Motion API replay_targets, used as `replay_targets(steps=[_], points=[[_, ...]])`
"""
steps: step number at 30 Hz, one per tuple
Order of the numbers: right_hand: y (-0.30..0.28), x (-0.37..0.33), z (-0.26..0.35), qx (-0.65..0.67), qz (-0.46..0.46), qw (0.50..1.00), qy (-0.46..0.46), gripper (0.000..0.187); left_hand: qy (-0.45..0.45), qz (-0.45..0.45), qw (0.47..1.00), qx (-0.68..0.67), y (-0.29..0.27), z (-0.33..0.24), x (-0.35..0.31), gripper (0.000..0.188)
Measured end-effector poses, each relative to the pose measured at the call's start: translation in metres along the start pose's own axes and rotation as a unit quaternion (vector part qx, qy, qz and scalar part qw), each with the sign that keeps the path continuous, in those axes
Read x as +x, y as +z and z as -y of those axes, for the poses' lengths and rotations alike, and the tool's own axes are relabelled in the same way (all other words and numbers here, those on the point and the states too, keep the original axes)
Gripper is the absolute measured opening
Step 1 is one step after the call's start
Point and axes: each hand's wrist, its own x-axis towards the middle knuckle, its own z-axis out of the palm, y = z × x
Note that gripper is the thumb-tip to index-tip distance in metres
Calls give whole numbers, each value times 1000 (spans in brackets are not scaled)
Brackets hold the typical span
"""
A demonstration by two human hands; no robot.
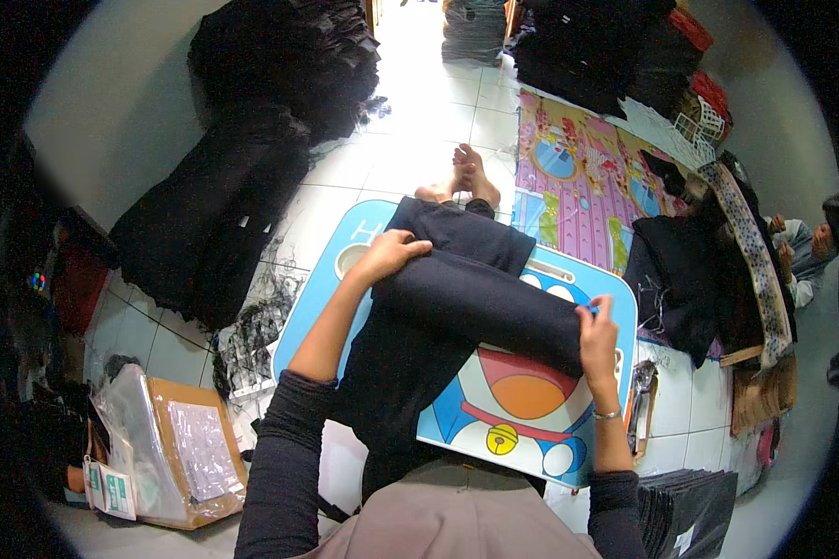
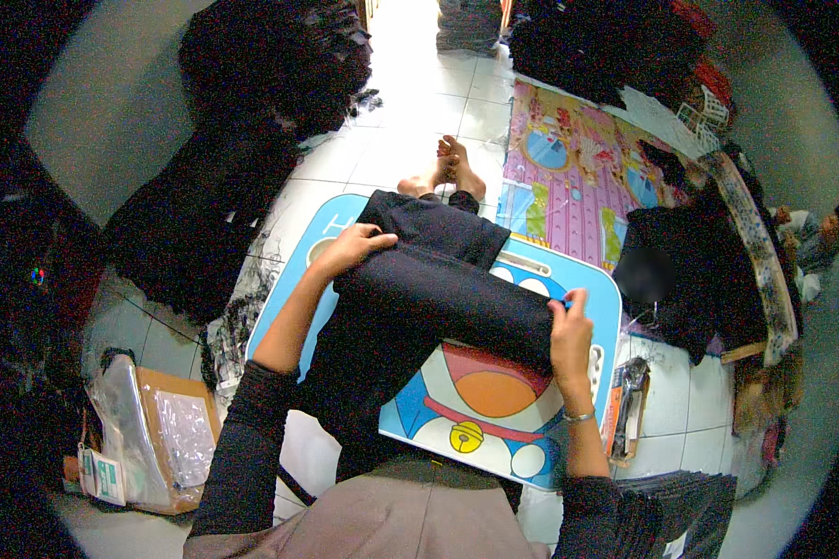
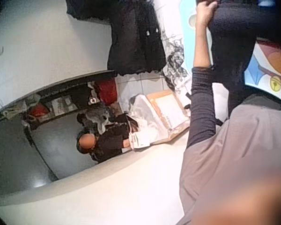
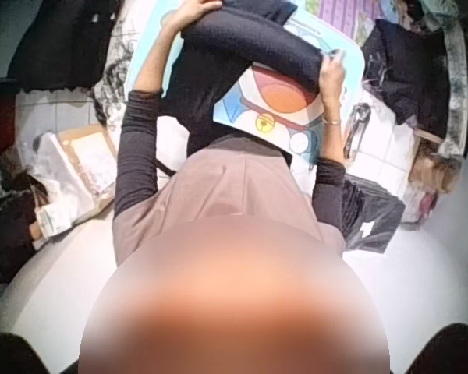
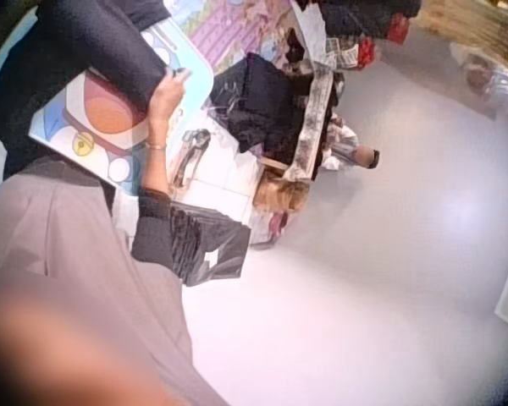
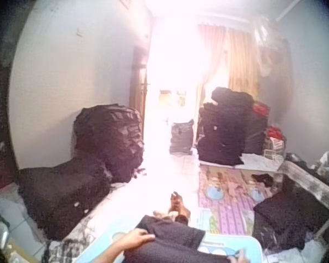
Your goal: The person folds a black garment on a small table, places it into a clear plastic bag, seals the bag, and sets it aside. This process is repeated for multiple garments.
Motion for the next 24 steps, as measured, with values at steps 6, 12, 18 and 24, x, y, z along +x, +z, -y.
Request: replay_targets(steps=[6,12,18,24], points=[[12,35,-9,-110,4,949,-294,23,1,-25,1000,5,12,27,15,60],[49,71,59,-48,354,916,-181,57,54,-88,995,-10,25,31,16,61],[96,38,76,-115,99,935,-321,48,104,-247,958,-98,-3,35,-55,41],[98,47,58,-63,109,926,-357,46,38,-663,722,193,-159,141,-242,21]])
